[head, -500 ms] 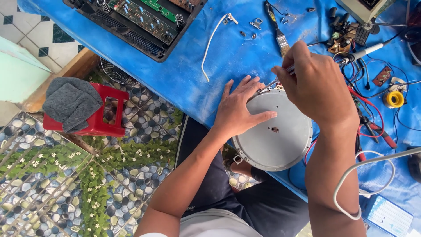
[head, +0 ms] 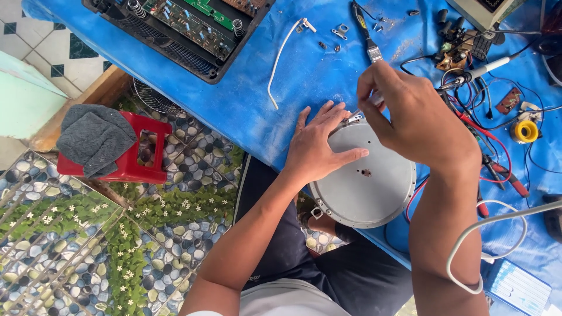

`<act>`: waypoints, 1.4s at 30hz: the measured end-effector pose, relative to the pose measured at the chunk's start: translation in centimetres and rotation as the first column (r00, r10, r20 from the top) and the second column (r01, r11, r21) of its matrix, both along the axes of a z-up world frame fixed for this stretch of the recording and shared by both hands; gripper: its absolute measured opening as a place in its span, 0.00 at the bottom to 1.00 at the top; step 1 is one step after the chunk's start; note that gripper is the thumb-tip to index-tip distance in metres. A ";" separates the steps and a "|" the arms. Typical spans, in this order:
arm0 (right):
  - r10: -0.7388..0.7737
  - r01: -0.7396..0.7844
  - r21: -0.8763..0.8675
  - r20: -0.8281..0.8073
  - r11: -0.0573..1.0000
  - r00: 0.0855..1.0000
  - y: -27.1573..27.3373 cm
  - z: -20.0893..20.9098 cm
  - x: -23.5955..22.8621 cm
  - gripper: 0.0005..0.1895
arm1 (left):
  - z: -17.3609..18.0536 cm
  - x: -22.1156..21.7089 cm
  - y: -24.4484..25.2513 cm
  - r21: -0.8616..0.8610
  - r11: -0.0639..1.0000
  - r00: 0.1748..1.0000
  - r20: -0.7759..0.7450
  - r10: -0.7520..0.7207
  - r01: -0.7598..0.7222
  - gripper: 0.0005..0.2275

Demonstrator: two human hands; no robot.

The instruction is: Repairing a heating element by using a screwdriver to remove and reinstall screws on its housing.

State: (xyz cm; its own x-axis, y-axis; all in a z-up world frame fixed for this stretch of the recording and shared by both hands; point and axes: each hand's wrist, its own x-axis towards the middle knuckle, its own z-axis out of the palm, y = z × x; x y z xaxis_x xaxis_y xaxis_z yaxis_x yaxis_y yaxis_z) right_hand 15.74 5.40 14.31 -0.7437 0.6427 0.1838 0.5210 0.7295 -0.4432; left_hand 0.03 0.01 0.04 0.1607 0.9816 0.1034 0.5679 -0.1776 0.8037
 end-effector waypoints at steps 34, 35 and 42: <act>-0.213 0.332 -0.163 0.497 0.929 0.841 2.8 -4.7 -1.7 0.12 | -0.1 0.1 -0.3 0.159 0.986 0.996 0.081 0.035 -0.048 0.33; -0.209 0.323 -0.162 0.489 0.932 0.847 2.8 -4.6 -1.7 0.12 | -0.2 0.1 -0.3 0.160 0.986 0.996 0.082 0.040 -0.053 0.34; -0.257 0.279 -0.041 0.283 0.959 0.924 5.5 -7.0 0.4 0.08 | 0.0 0.2 -0.7 0.195 0.969 0.977 0.177 0.117 -0.152 0.40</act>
State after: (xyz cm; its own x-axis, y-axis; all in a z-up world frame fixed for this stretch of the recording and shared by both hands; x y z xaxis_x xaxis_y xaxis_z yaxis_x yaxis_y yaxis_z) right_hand 16.09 10.86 7.31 -0.5555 0.8293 -0.0608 0.8009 0.5140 -0.3072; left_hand 0.28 -0.72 0.03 -0.0075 0.9474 0.3200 0.4622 -0.2805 0.8413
